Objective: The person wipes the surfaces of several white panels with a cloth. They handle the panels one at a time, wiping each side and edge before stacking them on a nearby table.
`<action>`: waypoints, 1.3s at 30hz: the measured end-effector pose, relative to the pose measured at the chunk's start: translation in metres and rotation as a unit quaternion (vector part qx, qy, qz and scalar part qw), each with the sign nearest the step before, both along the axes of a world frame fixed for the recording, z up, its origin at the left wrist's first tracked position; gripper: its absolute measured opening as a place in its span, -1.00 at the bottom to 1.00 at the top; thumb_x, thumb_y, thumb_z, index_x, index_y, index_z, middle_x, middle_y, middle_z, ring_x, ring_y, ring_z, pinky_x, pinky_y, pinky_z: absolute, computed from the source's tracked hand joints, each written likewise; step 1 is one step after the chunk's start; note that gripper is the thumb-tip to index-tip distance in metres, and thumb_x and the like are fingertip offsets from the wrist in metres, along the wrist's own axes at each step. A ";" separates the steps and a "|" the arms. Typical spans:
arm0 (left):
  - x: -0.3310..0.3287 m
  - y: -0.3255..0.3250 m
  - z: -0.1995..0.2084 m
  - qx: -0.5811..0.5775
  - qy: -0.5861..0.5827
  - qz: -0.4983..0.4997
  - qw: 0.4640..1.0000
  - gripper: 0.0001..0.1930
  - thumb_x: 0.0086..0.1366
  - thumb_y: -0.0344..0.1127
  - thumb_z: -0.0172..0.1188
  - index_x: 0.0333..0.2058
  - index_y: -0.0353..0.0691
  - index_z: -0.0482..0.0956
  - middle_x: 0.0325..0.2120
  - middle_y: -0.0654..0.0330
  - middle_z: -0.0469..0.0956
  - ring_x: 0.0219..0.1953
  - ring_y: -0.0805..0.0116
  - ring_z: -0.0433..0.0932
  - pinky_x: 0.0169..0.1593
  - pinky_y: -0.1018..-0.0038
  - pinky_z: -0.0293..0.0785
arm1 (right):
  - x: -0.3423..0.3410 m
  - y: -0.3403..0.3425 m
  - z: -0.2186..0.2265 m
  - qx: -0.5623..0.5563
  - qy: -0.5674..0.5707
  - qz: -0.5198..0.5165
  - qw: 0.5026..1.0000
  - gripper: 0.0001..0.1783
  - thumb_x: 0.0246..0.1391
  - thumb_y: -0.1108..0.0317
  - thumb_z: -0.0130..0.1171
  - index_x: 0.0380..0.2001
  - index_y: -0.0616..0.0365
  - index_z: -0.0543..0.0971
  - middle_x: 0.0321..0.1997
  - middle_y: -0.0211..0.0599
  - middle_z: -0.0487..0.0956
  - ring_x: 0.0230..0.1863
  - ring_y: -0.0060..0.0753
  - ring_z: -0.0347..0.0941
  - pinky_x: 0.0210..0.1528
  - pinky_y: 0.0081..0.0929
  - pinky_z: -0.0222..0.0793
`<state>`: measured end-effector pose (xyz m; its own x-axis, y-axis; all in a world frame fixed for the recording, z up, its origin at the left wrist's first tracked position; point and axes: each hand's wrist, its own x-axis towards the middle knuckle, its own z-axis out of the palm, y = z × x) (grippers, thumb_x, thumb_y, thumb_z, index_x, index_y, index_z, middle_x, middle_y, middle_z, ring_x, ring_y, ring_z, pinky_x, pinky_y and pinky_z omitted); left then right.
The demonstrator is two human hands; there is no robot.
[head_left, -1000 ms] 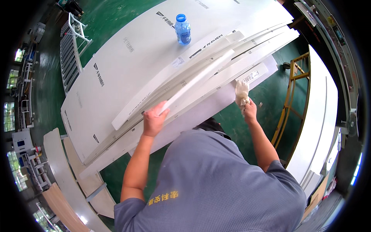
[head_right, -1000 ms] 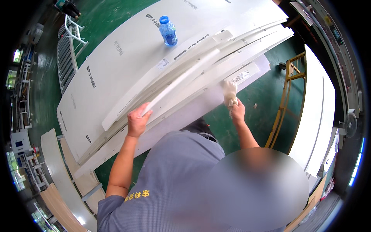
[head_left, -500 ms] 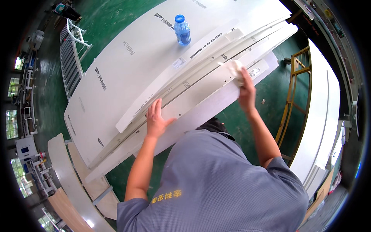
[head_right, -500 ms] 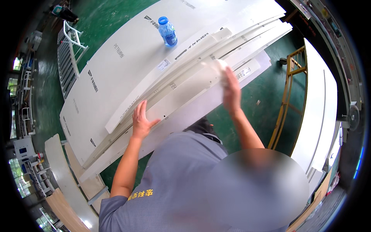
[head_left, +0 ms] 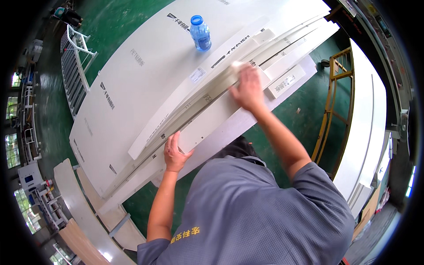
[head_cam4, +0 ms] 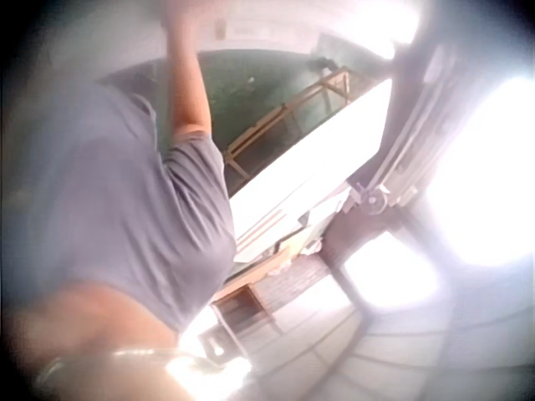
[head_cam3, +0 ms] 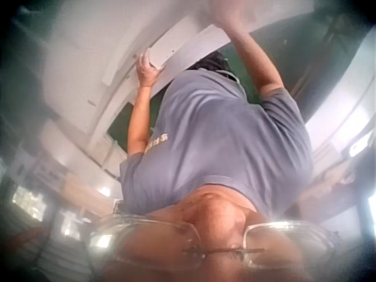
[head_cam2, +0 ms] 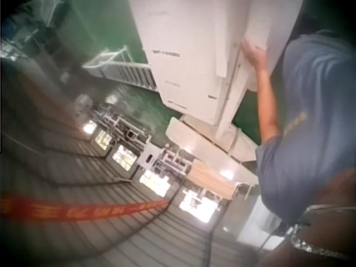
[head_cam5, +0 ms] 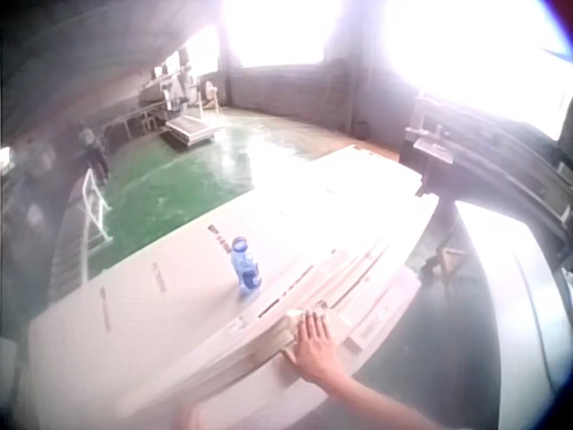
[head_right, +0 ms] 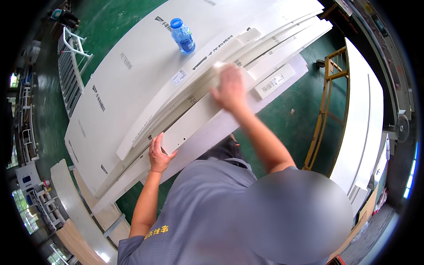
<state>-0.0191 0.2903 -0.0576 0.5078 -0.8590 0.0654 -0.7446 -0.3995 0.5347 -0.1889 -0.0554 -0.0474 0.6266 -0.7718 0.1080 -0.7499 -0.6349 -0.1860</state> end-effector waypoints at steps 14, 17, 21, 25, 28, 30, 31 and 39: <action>0.000 0.000 -0.003 -0.003 -0.014 0.010 1.000 0.01 -0.18 -0.12 0.67 0.30 -0.12 0.38 0.09 0.08 0.52 0.10 -0.01 0.54 0.17 0.14 0.48 | -0.028 0.074 0.006 0.058 -0.033 0.197 0.978 0.18 0.18 -0.30 0.18 0.53 0.41 0.04 0.65 0.17 0.01 0.67 0.21 -0.19 0.69 -0.06 -0.33; 0.000 -0.002 -0.003 -0.015 -0.009 0.009 1.000 0.01 -0.18 -0.13 0.67 0.29 -0.12 0.38 0.10 0.08 0.52 0.09 -0.01 0.55 0.16 0.14 0.49 | -0.064 -0.022 -0.005 -0.019 0.008 0.001 1.000 0.05 0.32 -0.16 0.11 0.54 0.40 -0.01 0.66 0.19 -0.06 0.69 0.15 -0.28 0.69 -0.09 -0.37; -0.001 0.000 -0.001 -0.006 -0.002 0.008 1.000 -0.01 -0.17 -0.14 0.66 0.29 -0.13 0.38 0.11 0.07 0.51 0.09 -0.03 0.55 0.17 0.13 0.49 | -0.048 0.030 0.006 0.025 -0.033 0.022 0.999 0.09 0.25 -0.08 0.24 0.52 0.47 -0.01 0.65 0.21 -0.03 0.68 0.24 -0.28 0.69 -0.01 -0.42; 0.003 0.000 0.004 -0.001 -0.003 0.000 1.000 0.02 -0.14 -0.18 0.66 0.34 -0.15 0.34 0.11 0.06 0.51 0.09 -0.05 0.54 0.20 0.13 0.47 | -0.033 0.108 0.016 0.093 -0.038 0.263 0.960 0.08 0.20 -0.14 0.27 0.51 0.36 0.11 0.63 0.14 0.06 0.67 0.12 -0.15 0.69 -0.03 -0.31; 0.003 0.006 0.023 0.004 -0.019 -0.016 1.000 0.07 -0.12 -0.21 0.65 0.40 -0.16 0.29 0.13 0.08 0.50 0.13 -0.04 0.52 0.25 0.13 0.44 | -0.045 0.018 0.005 0.028 0.000 0.211 0.977 -0.07 0.28 -0.06 0.19 0.50 0.31 0.16 0.62 0.11 0.12 0.66 0.11 -0.10 0.68 -0.08 -0.28; 0.000 0.010 0.014 -0.019 0.016 0.008 1.000 0.13 -0.11 -0.23 0.65 0.45 -0.17 0.21 0.13 0.07 0.51 0.16 -0.04 0.51 0.28 0.13 0.43 | -0.052 -0.047 0.008 -0.015 0.048 0.118 0.992 -0.07 0.33 -0.03 0.13 0.52 0.37 0.10 0.63 0.14 0.07 0.67 0.12 -0.15 0.68 -0.08 -0.30; 0.000 0.009 0.009 -0.032 0.035 0.017 0.999 0.16 -0.11 -0.24 0.65 0.47 -0.17 0.18 0.13 0.07 0.52 0.17 -0.04 0.50 0.29 0.13 0.42 | -0.055 -0.049 0.004 -0.028 0.047 0.121 0.991 -0.06 0.33 -0.04 0.13 0.52 0.38 0.08 0.64 0.13 0.05 0.67 0.13 -0.15 0.68 -0.09 -0.30; -0.006 0.012 -0.010 -0.124 0.017 0.060 0.990 0.33 -0.13 -0.24 0.67 0.53 -0.26 -0.05 0.24 -0.06 0.49 0.30 -0.09 0.44 0.39 0.09 0.36 | 0.064 0.175 0.014 0.058 -0.001 0.443 0.895 -0.01 0.28 -0.23 0.08 0.49 0.34 0.19 0.64 0.08 0.09 0.67 0.04 -0.10 0.68 -0.05 -0.32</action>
<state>-0.0256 0.3020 -0.0672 0.6108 -0.7520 0.2480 -0.6799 -0.3375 0.6511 -0.1253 0.1194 -0.0337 0.9979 0.0211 0.0611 0.0380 -0.9561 -0.2906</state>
